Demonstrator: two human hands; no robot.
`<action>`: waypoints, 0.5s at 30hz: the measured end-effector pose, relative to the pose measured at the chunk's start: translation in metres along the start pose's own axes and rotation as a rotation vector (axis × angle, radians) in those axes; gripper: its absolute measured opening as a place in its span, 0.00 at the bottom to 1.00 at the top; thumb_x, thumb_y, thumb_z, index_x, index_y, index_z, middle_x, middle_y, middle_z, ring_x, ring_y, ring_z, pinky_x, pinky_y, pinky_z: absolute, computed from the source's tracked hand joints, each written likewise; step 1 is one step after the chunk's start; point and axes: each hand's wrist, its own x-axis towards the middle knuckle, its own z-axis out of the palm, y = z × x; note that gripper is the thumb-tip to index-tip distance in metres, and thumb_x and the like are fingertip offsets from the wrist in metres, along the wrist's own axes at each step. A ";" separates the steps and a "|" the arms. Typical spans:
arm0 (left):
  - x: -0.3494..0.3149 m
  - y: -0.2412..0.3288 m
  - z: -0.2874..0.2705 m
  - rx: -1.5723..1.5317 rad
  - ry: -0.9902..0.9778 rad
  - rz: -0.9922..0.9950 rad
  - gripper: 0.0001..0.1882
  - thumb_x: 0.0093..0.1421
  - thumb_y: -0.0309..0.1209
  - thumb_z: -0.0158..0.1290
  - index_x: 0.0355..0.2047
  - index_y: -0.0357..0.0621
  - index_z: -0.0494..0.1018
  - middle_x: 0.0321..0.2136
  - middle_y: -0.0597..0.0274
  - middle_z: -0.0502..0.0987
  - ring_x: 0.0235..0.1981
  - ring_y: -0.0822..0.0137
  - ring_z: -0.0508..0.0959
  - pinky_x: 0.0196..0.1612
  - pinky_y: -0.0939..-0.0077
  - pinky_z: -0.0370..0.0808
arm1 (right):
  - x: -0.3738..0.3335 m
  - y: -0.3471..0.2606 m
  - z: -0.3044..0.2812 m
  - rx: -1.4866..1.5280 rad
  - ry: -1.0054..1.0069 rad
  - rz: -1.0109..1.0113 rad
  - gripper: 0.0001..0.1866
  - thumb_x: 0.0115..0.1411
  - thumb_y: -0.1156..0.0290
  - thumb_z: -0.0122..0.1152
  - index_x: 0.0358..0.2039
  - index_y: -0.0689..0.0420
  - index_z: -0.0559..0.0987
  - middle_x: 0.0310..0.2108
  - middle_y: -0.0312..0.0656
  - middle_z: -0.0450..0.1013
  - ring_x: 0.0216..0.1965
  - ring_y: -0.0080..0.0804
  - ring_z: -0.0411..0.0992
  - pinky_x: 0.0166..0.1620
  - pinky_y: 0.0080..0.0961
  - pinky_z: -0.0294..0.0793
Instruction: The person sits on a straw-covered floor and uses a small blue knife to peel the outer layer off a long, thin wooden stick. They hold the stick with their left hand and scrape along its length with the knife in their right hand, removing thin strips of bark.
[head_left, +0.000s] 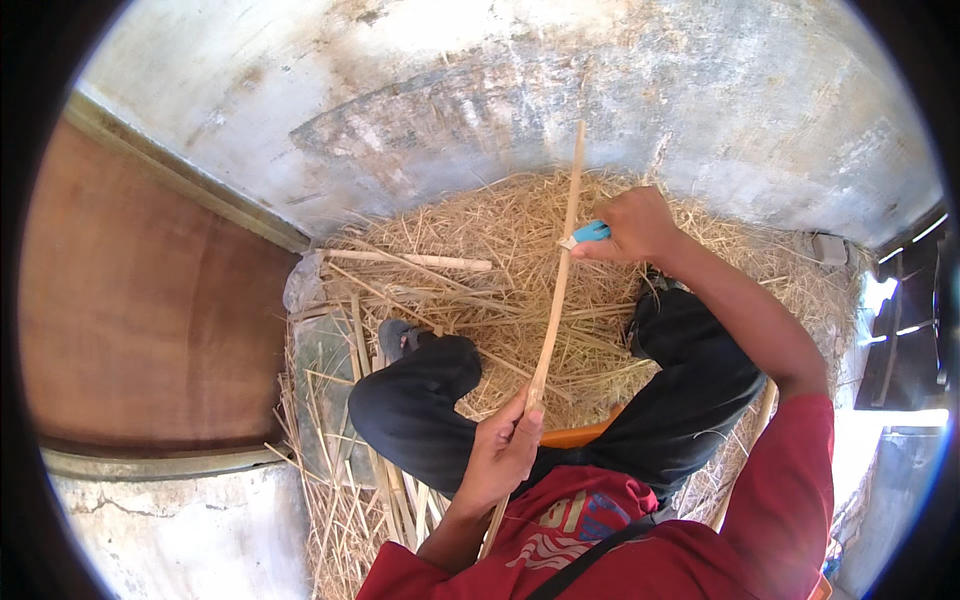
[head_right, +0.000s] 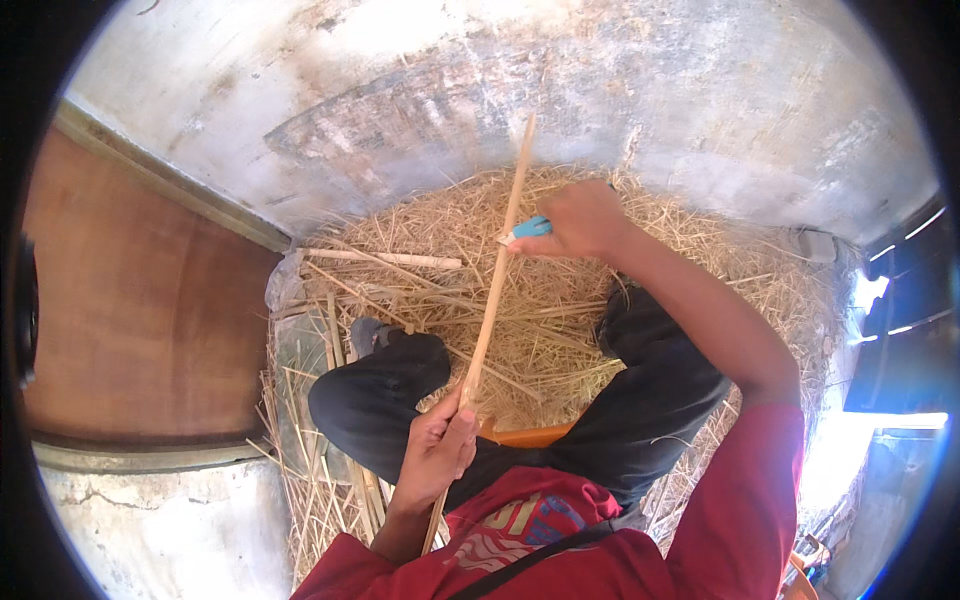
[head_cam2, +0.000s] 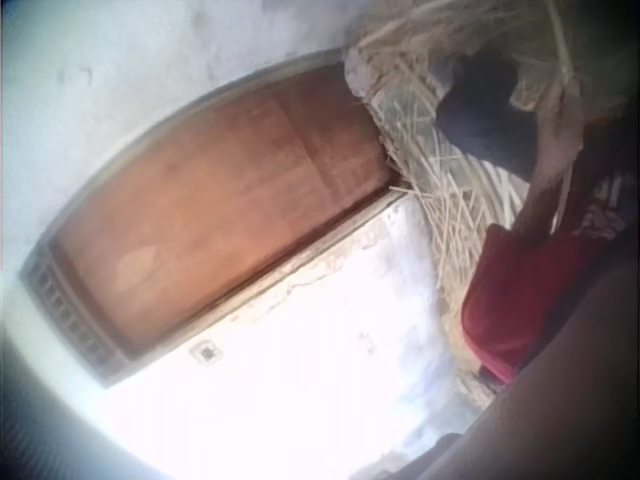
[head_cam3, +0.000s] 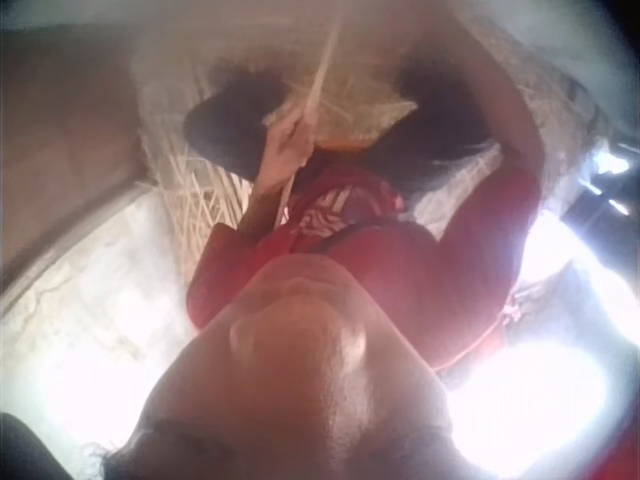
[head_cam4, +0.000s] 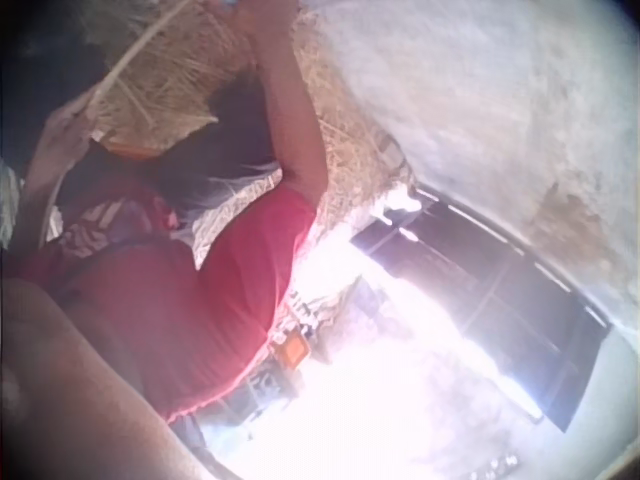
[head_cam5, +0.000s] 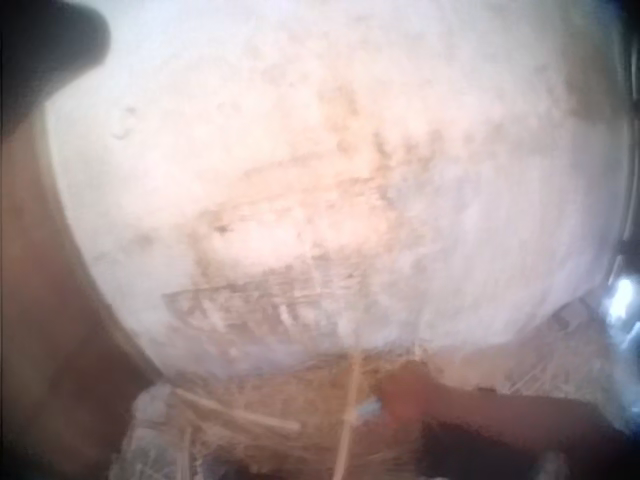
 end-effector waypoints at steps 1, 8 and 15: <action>-0.002 0.001 0.000 0.019 -0.004 -0.009 0.22 0.69 0.33 0.43 0.60 0.37 0.59 0.20 0.73 0.62 0.12 0.85 0.59 0.13 0.90 0.56 | 0.007 0.009 0.010 0.008 0.049 0.075 0.45 0.46 0.20 0.40 0.17 0.55 0.79 0.12 0.41 0.69 0.19 0.39 0.73 0.23 0.35 0.71; -0.033 -0.015 0.006 -0.100 -0.100 -0.134 0.22 0.68 0.32 0.43 0.60 0.36 0.59 0.20 0.73 0.62 0.13 0.85 0.60 0.14 0.90 0.57 | 0.006 0.099 0.018 -0.084 0.063 0.443 0.47 0.52 0.22 0.33 0.22 0.57 0.80 0.20 0.46 0.74 0.28 0.40 0.77 0.32 0.38 0.76; -0.054 -0.024 -0.018 -0.225 -0.057 -0.155 0.23 0.67 0.29 0.44 0.61 0.38 0.58 0.25 0.72 0.65 0.15 0.85 0.60 0.16 0.90 0.58 | -0.021 0.148 0.036 0.097 -0.035 0.773 0.51 0.53 0.22 0.22 0.17 0.60 0.76 0.17 0.46 0.72 0.23 0.36 0.74 0.28 0.40 0.72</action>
